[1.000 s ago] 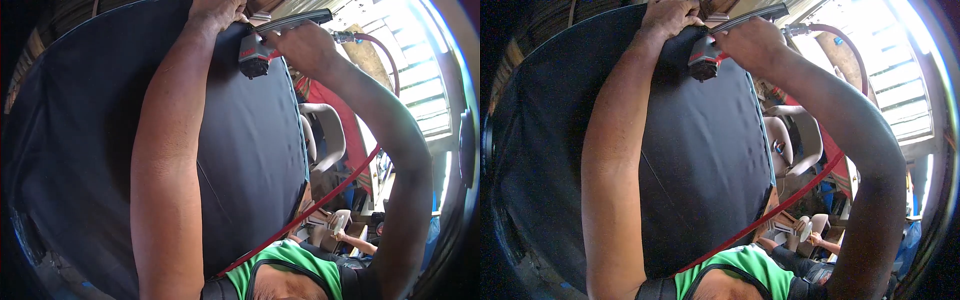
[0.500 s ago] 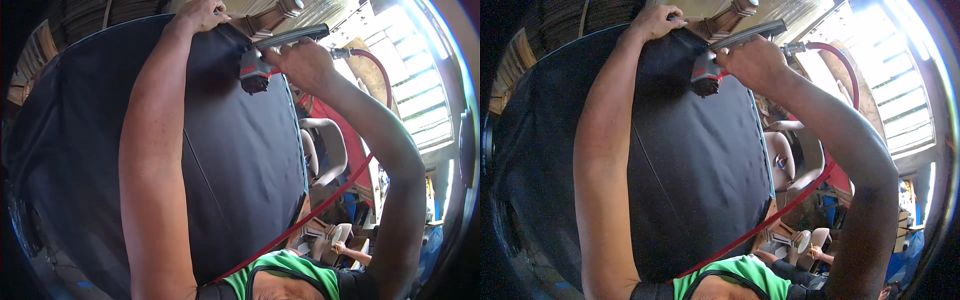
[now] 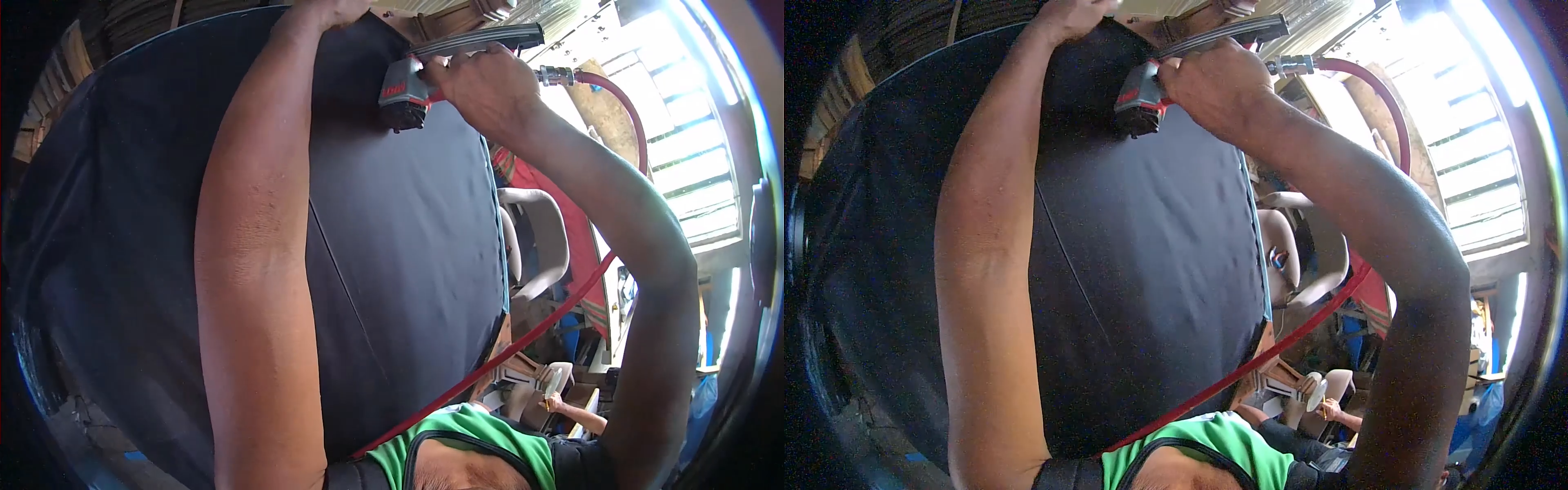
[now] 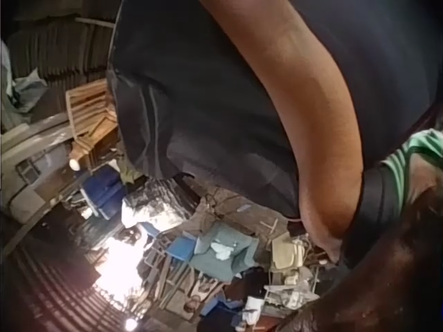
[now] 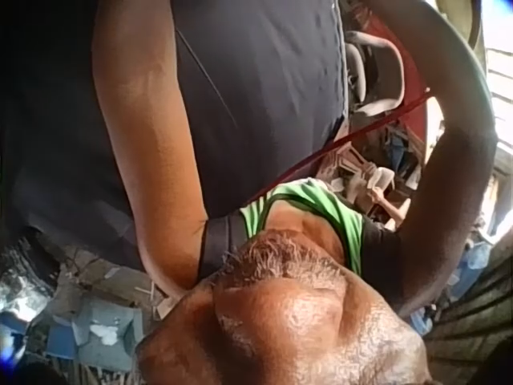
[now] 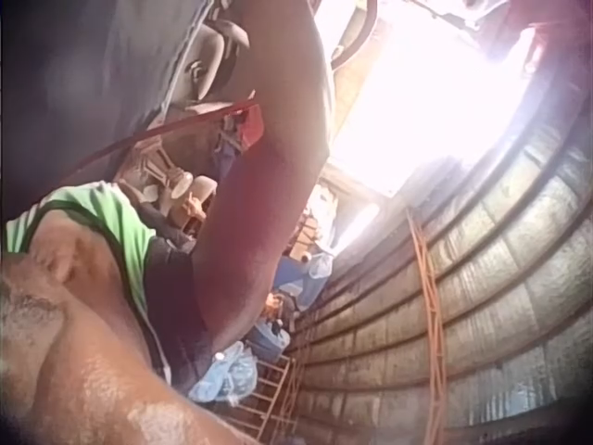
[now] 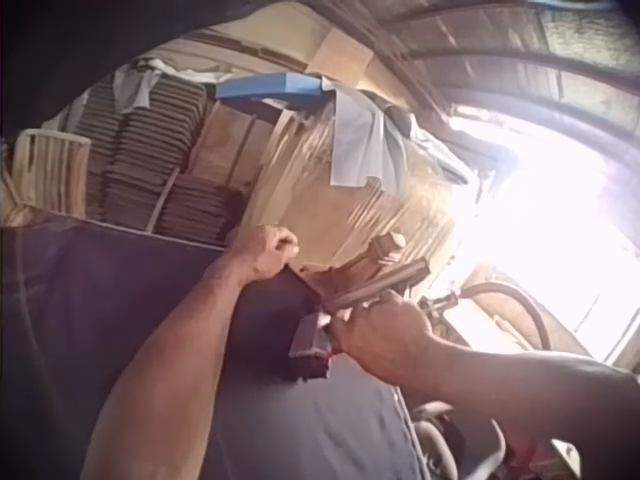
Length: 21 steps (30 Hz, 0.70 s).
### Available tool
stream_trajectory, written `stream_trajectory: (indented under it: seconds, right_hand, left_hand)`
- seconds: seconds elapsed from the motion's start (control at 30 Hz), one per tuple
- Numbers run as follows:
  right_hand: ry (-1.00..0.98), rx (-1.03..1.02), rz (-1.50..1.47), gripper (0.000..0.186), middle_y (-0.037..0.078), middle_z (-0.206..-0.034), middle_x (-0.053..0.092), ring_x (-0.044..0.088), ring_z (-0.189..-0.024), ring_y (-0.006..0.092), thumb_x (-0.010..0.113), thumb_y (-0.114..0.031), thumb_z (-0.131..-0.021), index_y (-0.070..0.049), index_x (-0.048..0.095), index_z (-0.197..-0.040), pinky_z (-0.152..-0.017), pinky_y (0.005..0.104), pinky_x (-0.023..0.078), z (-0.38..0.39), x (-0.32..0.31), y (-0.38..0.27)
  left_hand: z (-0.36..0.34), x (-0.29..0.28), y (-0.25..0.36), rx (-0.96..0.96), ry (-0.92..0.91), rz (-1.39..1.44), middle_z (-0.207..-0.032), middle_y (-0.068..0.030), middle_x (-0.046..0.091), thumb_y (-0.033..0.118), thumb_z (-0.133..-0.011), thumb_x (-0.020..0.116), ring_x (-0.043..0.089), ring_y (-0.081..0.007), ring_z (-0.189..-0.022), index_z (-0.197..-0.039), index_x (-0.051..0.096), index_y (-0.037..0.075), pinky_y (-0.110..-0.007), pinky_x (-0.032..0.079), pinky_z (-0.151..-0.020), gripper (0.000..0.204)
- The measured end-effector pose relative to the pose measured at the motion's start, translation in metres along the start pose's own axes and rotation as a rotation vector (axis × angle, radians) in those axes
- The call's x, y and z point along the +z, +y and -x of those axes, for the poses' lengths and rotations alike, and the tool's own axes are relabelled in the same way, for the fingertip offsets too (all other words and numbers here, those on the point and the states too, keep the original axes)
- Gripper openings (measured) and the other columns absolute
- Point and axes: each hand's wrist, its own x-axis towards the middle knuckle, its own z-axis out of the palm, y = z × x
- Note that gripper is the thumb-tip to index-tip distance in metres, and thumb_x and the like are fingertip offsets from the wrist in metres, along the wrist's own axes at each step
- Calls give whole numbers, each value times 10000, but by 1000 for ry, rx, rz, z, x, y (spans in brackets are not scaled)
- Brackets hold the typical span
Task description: Upholstering a furniture frame by stapling fabric over a cushion.
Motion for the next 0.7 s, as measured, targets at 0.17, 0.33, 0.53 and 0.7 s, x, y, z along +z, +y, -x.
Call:
stream_trajectory:
  seconds: [0.17, 0.33, 0.53, 0.7]
  right_hand:
    - [113, -28, -49, 325, 151, -911, 709, 733, -810, 288, 612, -101, -878, -73, 575, -1201, -775, 393, 583, 4, -3, 4]
    - [178, -14, 37, 160, 109, -820, 737, 751, -793, 250, 589, -169, -928, -76, 659, -1037, -653, 373, 612, 1, 0, -2]
    - [329, -10, 15, 139, 117, -800, 734, 752, -770, 258, 591, -155, -917, -87, 677, -1002, -620, 399, 611, 1, 1, 0]
    - [175, 26, -34, 305, 112, -740, 684, 711, -669, 278, 565, -156, -934, -139, 590, -1237, -629, 412, 579, -15, -29, 4]
  left_hand:
    - [-13, 10, -10, -57, 219, 146, -1179, -197, 687, 274, -942, 592, 644, -331, -1139, -1169, 683, 50, -410, 494, -955, 332]
    - [-6, 19, -8, -60, 266, 98, -1177, -198, 686, 262, -951, 569, 634, -346, -1144, -1166, 678, 50, -406, 487, -965, 321]
    - [-9, 30, -10, -88, 247, 178, -1142, -189, 699, 306, -977, 496, 633, -341, -1141, -1151, 677, 40, -416, 489, -952, 366]
    - [-11, 16, -29, -12, 345, 144, -1113, -202, 703, 299, -976, 487, 649, -349, -1106, -1131, 681, 39, -431, 493, -944, 360]
